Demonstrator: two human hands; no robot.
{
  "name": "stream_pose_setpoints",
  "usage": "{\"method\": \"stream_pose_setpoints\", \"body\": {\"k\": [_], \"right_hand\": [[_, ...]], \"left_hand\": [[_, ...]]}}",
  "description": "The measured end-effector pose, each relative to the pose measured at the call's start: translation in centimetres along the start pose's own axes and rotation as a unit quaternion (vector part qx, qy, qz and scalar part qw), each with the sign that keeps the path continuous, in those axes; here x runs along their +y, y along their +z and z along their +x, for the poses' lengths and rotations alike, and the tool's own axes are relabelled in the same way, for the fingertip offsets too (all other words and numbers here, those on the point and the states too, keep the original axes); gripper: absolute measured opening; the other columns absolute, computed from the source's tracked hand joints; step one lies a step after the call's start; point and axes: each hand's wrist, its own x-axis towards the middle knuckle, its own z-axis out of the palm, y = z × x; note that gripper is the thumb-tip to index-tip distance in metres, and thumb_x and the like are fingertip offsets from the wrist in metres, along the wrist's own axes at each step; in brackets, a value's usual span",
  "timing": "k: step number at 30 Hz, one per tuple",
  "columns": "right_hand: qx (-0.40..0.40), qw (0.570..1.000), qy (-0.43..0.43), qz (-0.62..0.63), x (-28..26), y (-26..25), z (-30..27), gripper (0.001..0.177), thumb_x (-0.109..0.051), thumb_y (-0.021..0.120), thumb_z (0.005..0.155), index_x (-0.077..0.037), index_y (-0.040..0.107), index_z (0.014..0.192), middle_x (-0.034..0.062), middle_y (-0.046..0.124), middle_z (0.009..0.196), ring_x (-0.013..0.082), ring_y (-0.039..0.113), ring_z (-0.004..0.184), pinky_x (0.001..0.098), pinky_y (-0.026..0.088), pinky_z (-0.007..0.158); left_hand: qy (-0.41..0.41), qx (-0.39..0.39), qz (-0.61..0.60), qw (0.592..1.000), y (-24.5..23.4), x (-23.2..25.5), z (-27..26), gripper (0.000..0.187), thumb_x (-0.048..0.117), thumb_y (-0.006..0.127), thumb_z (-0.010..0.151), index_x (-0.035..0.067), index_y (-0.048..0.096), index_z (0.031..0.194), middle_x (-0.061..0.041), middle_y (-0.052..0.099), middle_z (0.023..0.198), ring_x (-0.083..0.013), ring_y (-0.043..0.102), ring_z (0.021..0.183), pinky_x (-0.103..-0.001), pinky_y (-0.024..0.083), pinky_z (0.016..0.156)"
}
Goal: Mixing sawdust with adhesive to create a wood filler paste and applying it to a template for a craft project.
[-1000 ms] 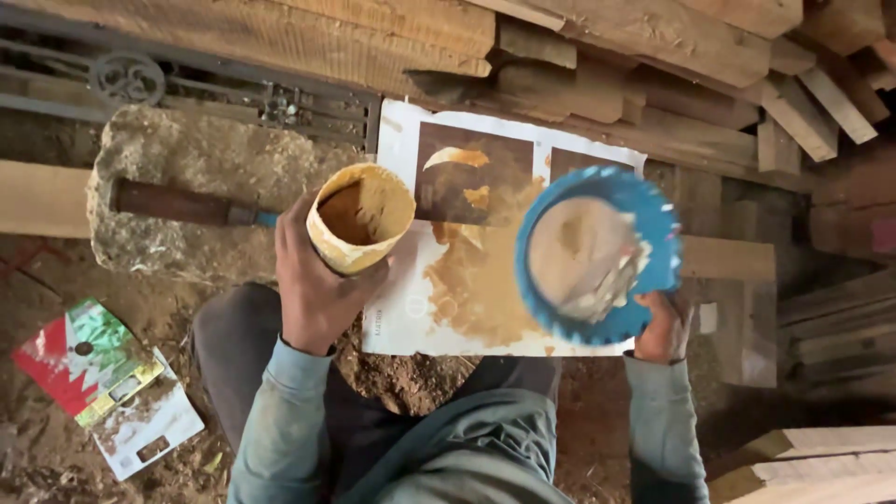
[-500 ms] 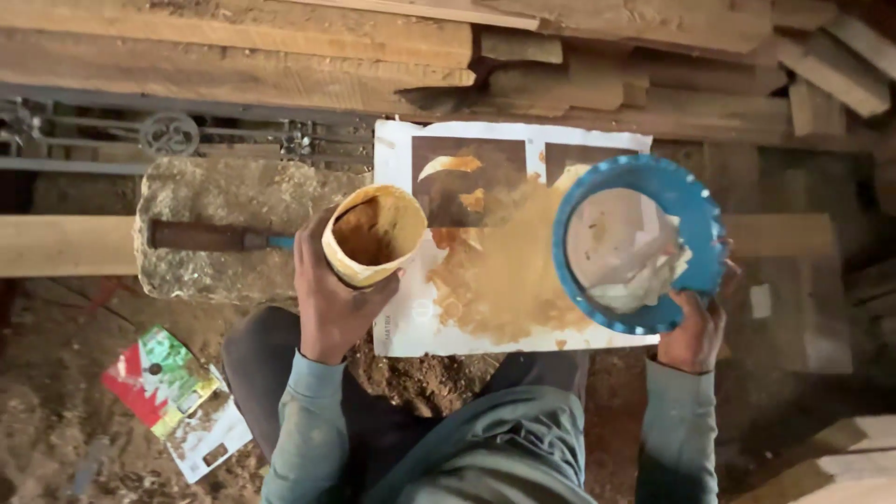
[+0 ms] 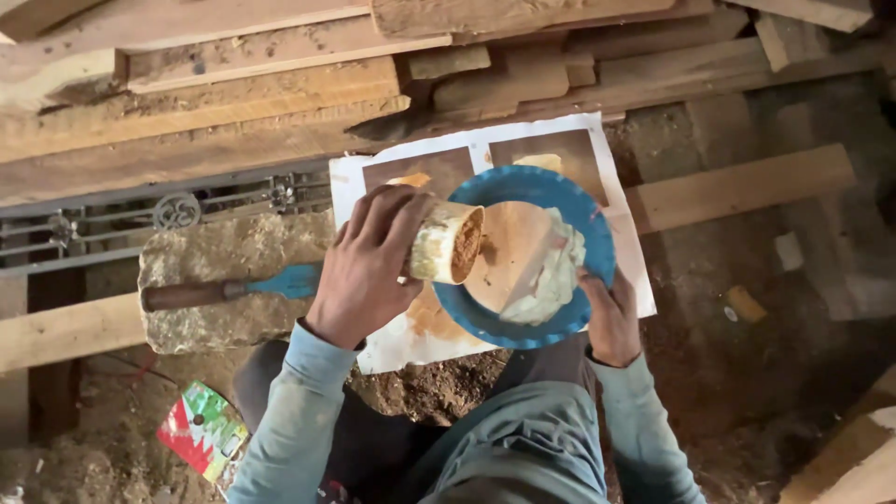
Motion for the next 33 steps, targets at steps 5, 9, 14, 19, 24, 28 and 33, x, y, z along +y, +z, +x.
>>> {"method": "stream_pose_setpoints", "body": {"k": [5,9,14,19,24,28,33], "right_hand": [[0.046,0.996,0.031,-0.068,-4.3,2.5,-0.4,0.017,-0.012,0.059,0.099,0.002,0.065,0.105,0.0005,0.059,0.080,0.0094,0.050,0.074,0.0303,0.042,0.065],[0.047,0.998,0.028,-0.007,-2.9,2.3,-0.7,0.017,-0.012,0.057,0.099,0.001,0.063,0.109,-0.0032,0.060,0.084,0.0058,0.050,0.078,0.0270,0.042,0.068],[0.045,0.998,0.041,-0.022,-2.1,2.2,-0.4,0.017,-0.011,0.057,0.098,0.002,0.064,0.107,-0.0033,0.058,0.083,0.0067,0.049,0.077,0.0275,0.041,0.067],[0.042,0.996,0.035,-0.065,-1.8,2.5,-0.6,0.014,-0.011,0.057,0.100,0.003,0.062,0.101,-0.0015,0.056,0.081,0.0079,0.047,0.076,0.0277,0.040,0.066],[0.040,0.996,0.048,-0.062,-2.9,3.5,-0.4,0.017,-0.012,0.057,0.096,0.001,0.063,0.105,-0.0027,0.062,0.083,0.0073,0.052,0.077,0.0276,0.043,0.067],[0.049,0.984,0.164,-0.058,-4.1,4.5,-0.5,0.020,-0.013,0.056,0.098,0.002,0.063,0.109,0.0024,0.057,0.077,0.0168,0.050,0.061,0.0365,0.040,0.052],[0.003,0.999,-0.011,-0.039,-5.4,5.8,-0.5,0.029,-0.008,0.053,0.096,0.002,0.059,0.123,-0.0028,0.067,0.102,0.0063,0.057,0.091,0.0256,0.048,0.081]], "left_hand": [[0.036,-0.059,0.081,0.994,0.8,1.9,1.9,0.070,0.003,0.076,0.068,0.011,0.056,0.135,-0.010,0.056,0.135,-0.0326,0.051,0.132,-0.050,0.050,0.091],[0.084,-0.051,0.146,0.984,2.1,2.5,2.5,0.060,0.008,0.072,0.079,0.013,0.057,0.138,-0.009,0.055,0.134,-0.0291,0.050,0.133,-0.049,0.051,0.090],[0.114,-0.067,0.234,0.963,2.7,3.3,3.3,0.053,0.013,0.069,0.084,0.014,0.059,0.136,-0.009,0.054,0.132,-0.0262,0.050,0.129,-0.048,0.051,0.084],[0.106,-0.080,0.230,0.964,2.7,3.6,3.0,0.051,0.016,0.068,0.085,0.014,0.060,0.135,-0.010,0.054,0.131,-0.0268,0.050,0.128,-0.047,0.052,0.081],[0.102,-0.063,0.227,0.966,2.8,2.5,2.4,0.051,0.013,0.067,0.081,0.018,0.063,0.132,-0.007,0.057,0.130,-0.0247,0.051,0.128,-0.048,0.051,0.084],[0.099,-0.058,0.250,0.961,2.7,2.2,1.8,0.051,0.013,0.069,0.080,0.020,0.065,0.130,-0.006,0.057,0.130,-0.0245,0.051,0.129,-0.048,0.050,0.085],[0.105,-0.056,0.255,0.960,3.0,2.1,1.7,0.038,0.015,0.071,0.082,0.020,0.067,0.119,-0.005,0.059,0.124,-0.0223,0.052,0.128,-0.048,0.050,0.088]]}}
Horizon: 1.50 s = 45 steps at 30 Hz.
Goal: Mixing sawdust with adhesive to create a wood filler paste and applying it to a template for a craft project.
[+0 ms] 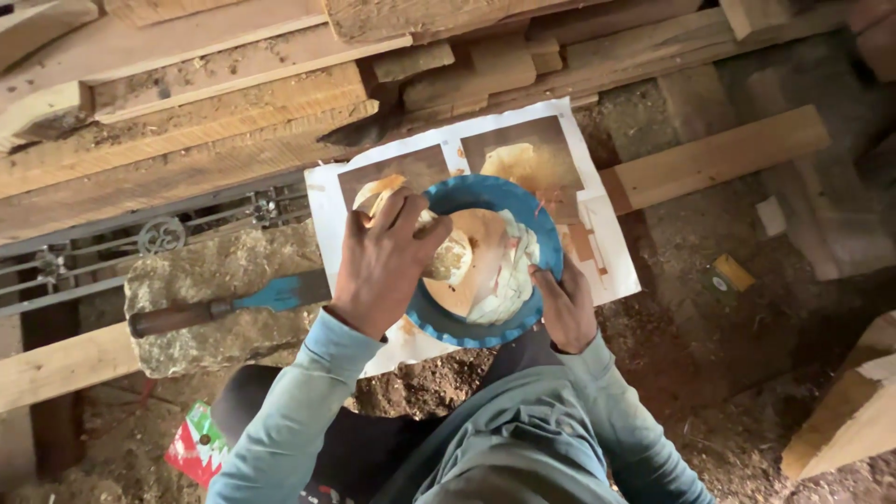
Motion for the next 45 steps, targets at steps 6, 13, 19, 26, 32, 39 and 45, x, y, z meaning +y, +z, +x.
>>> {"method": "stream_pose_setpoints", "body": {"k": [6,13,19,26,32,39,45], "right_hand": [[0.023,0.999,0.031,-0.011,2.6,-0.9,-0.8,0.024,-0.009,0.056,0.099,0.003,0.063,0.119,-0.0011,0.063,0.091,0.0067,0.052,0.082,0.0257,0.044,0.072],[0.044,0.997,0.051,-0.029,1.5,-0.1,-1.1,0.026,-0.010,0.056,0.096,0.002,0.063,0.118,-0.0016,0.066,0.090,0.0064,0.055,0.080,0.0252,0.047,0.071],[0.061,0.984,0.165,0.014,0.5,0.5,-1.5,0.028,-0.014,0.055,0.094,-0.002,0.064,0.117,0.0015,0.066,0.081,0.0152,0.054,0.062,0.0337,0.042,0.053],[0.044,0.998,0.036,0.002,7.8,-3.6,-0.8,0.016,-0.011,0.057,0.099,0.002,0.064,0.104,0.0007,0.062,0.090,0.0106,0.052,0.081,0.0284,0.045,0.072],[0.045,0.997,-0.007,-0.057,8.5,-5.8,0.6,0.019,-0.015,0.057,0.098,0.000,0.066,0.107,-0.0006,0.067,0.097,0.0107,0.059,0.085,0.0279,0.049,0.077],[0.065,0.996,0.063,-0.023,9.1,-7.2,2.5,0.023,-0.016,0.062,0.098,0.001,0.068,0.112,-0.0007,0.063,0.095,0.0075,0.053,0.082,0.0285,0.046,0.070],[0.108,0.992,0.066,0.008,4.8,-4.8,3.3,0.022,-0.016,0.061,0.092,-0.003,0.067,0.108,-0.0017,0.067,0.092,0.0086,0.059,0.078,0.0285,0.049,0.067]], "left_hand": [[-0.007,0.016,-0.044,0.999,-0.2,-0.6,-0.1,0.042,0.013,0.073,0.077,0.020,0.068,0.118,-0.006,0.059,0.122,-0.0239,0.053,0.127,-0.050,0.050,0.084],[-0.003,0.004,-0.084,0.996,0.2,-1.4,-0.3,0.048,0.008,0.072,0.078,0.021,0.068,0.124,-0.007,0.058,0.122,-0.0263,0.052,0.126,-0.052,0.049,0.082],[-0.013,0.002,-0.103,0.995,0.0,-2.0,-1.0,0.046,0.007,0.070,0.077,0.020,0.070,0.122,-0.007,0.058,0.120,-0.0261,0.053,0.125,-0.054,0.049,0.083],[-0.090,0.047,-0.223,0.970,1.3,-5.4,-4.3,0.061,0.007,0.083,0.078,0.016,0.064,0.135,-0.010,0.062,0.133,-0.0287,0.058,0.124,-0.043,0.055,0.088],[-0.238,0.147,-0.260,0.924,0.6,-5.3,-9.8,0.086,0.014,0.097,0.056,0.005,0.060,0.133,-0.015,0.061,0.130,-0.0317,0.057,0.124,-0.044,0.052,0.100],[-0.377,0.227,-0.542,0.716,3.3,-3.1,-14.3,0.083,0.011,0.093,0.068,0.000,0.049,0.139,-0.014,0.063,0.135,-0.0229,0.065,0.124,-0.037,0.055,0.106],[-0.383,0.262,-0.531,0.709,5.3,-2.5,-15.1,0.087,0.009,0.092,0.070,-0.001,0.044,0.141,-0.013,0.059,0.138,-0.0219,0.062,0.127,-0.036,0.054,0.107]]}}
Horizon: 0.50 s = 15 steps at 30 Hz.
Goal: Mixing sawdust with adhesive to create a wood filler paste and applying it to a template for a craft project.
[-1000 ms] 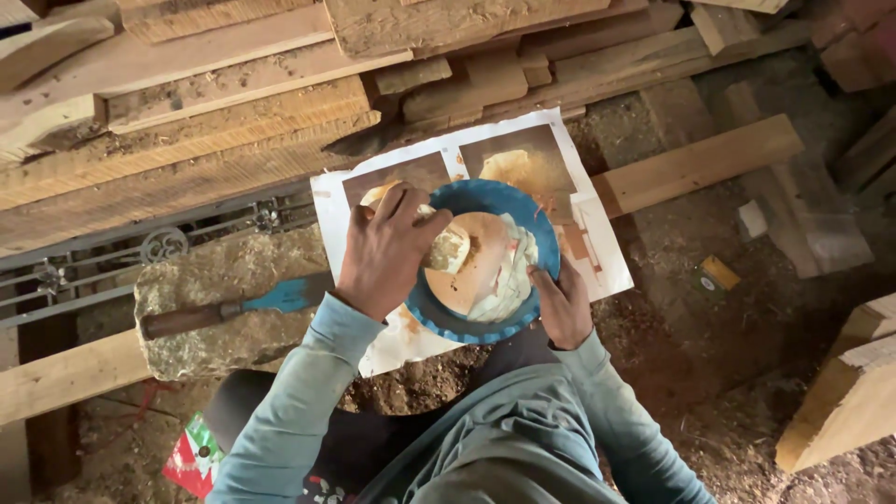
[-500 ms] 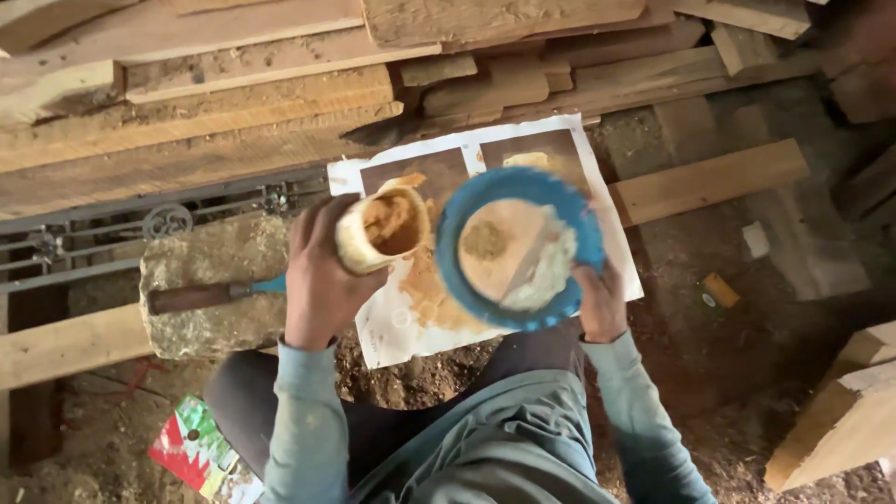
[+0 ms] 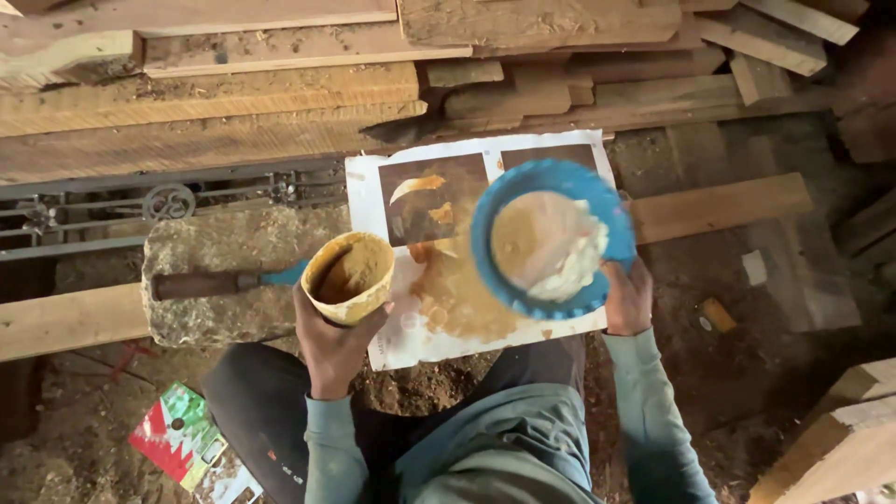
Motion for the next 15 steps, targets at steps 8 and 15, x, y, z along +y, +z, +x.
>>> {"method": "stream_pose_setpoints", "body": {"k": [8,15], "right_hand": [[-0.034,0.997,-0.040,-0.055,0.9,-0.9,0.5,0.020,-0.014,0.061,0.094,-0.001,0.068,0.107,-0.0019,0.067,0.095,0.0083,0.058,0.085,0.0277,0.049,0.077],[-0.048,0.982,-0.045,-0.176,1.1,-1.4,1.0,0.019,-0.012,0.062,0.096,0.002,0.069,0.108,0.0080,0.071,0.094,0.0154,0.061,0.085,0.0340,0.051,0.076]], "left_hand": [[-0.019,-0.001,-0.019,1.000,0.6,-0.8,-0.3,0.081,0.009,0.093,0.071,-0.002,0.049,0.138,-0.013,0.062,0.133,-0.0206,0.064,0.121,-0.034,0.054,0.103],[-0.017,-0.006,-0.021,1.000,0.6,-1.1,-0.1,0.083,0.009,0.092,0.070,-0.002,0.048,0.139,-0.013,0.060,0.134,-0.0213,0.063,0.123,-0.035,0.054,0.105]]}}
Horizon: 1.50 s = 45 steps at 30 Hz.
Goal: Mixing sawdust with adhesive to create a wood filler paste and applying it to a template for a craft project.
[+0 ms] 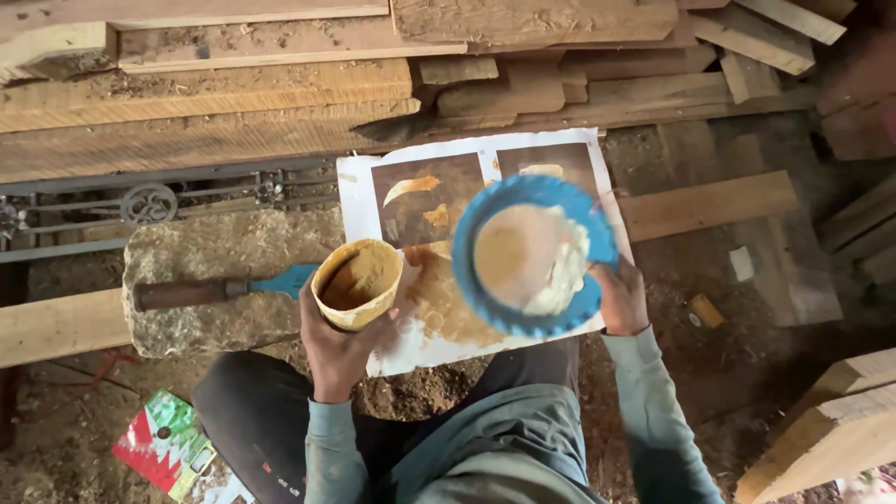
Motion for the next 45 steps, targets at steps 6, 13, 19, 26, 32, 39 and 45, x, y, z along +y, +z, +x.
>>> {"method": "stream_pose_setpoints", "body": {"k": [6,13,19,26,32,39,45], "right_hand": [[-0.010,0.950,-0.232,-0.210,5.9,-1.3,1.9,0.013,-0.004,0.060,0.095,0.000,0.070,0.102,0.0216,0.070,0.106,0.0355,0.069,0.094,0.0395,0.052,0.080],[0.006,0.934,-0.271,-0.231,2.4,-0.8,2.0,0.014,-0.008,0.061,0.097,0.001,0.071,0.102,0.0171,0.072,0.103,0.0301,0.069,0.090,0.0389,0.053,0.078],[0.025,0.992,-0.124,-0.024,0.1,0.1,1.2,0.020,-0.014,0.062,0.097,0.003,0.068,0.103,0.0122,0.072,0.098,0.0170,0.066,0.085,0.0327,0.052,0.079],[-0.009,1.000,-0.018,-0.006,0.6,-0.7,1.0,0.023,-0.016,0.064,0.095,0.004,0.070,0.105,0.0056,0.069,0.093,0.0143,0.062,0.082,0.0325,0.049,0.075],[-0.052,0.981,-0.155,-0.108,3.9,-2.2,3.6,0.021,-0.019,0.064,0.098,-0.003,0.072,0.110,0.0185,0.073,0.105,0.0327,0.067,0.095,0.0396,0.053,0.087],[0.027,0.872,-0.392,-0.292,-1.3,-2.4,10.4,0.057,-0.018,0.083,0.071,0.001,0.067,0.123,0.0266,0.069,0.114,0.0418,0.067,0.103,0.0466,0.054,0.086],[-0.036,0.929,0.050,0.366,-11.7,-0.4,31.4,0.045,-0.037,0.070,0.098,-0.014,0.058,0.134,0.0136,0.062,0.128,0.0297,0.065,0.103,0.0401,0.057,0.062]], "left_hand": [[-0.002,0.006,0.021,1.000,-0.1,-0.5,0.0,0.087,0.010,0.094,0.067,-0.002,0.047,0.139,-0.014,0.061,0.133,-0.0217,0.063,0.121,-0.034,0.054,0.104],[-0.008,-0.002,0.023,1.000,-0.3,-0.3,0.2,0.086,0.011,0.094,0.067,-0.001,0.047,0.138,-0.014,0.061,0.133,-0.0220,0.063,0.121,-0.035,0.054,0.104],[0.014,-0.005,0.056,0.998,-0.2,-0.8,-0.2,0.089,0.012,0.094,0.067,-0.002,0.045,0.140,-0.015,0.060,0.133,-0.0230,0.063,0.122,-0.036,0.053,0.105],[0.011,-0.013,0.045,0.999,-0.2,-0.9,-0.3,0.090,0.013,0.093,0.069,-0.001,0.043,0.142,-0.015,0.060,0.135,-0.0233,0.063,0.123,-0.036,0.053,0.105],[-0.018,-0.009,-0.019,1.000,-0.5,-1.6,-0.3,0.089,0.010,0.089,0.068,-0.001,0.043,0.143,-0.015,0.061,0.135,-0.0231,0.064,0.123,-0.036,0.054,0.103],[-0.028,-0.003,-0.008,1.000,-0.2,-1.9,-0.1,0.094,0.007,0.091,0.062,-0.001,0.042,0.142,-0.015,0.061,0.133,-0.0238,0.063,0.121,-0.037,0.054,0.102],[-0.013,-0.009,0.006,1.000,-0.6,-2.2,-0.2,0.096,0.008,0.091,0.063,-0.003,0.039,0.144,-0.017,0.058,0.137,-0.0245,0.060,0.126,-0.037,0.050,0.106]]}}
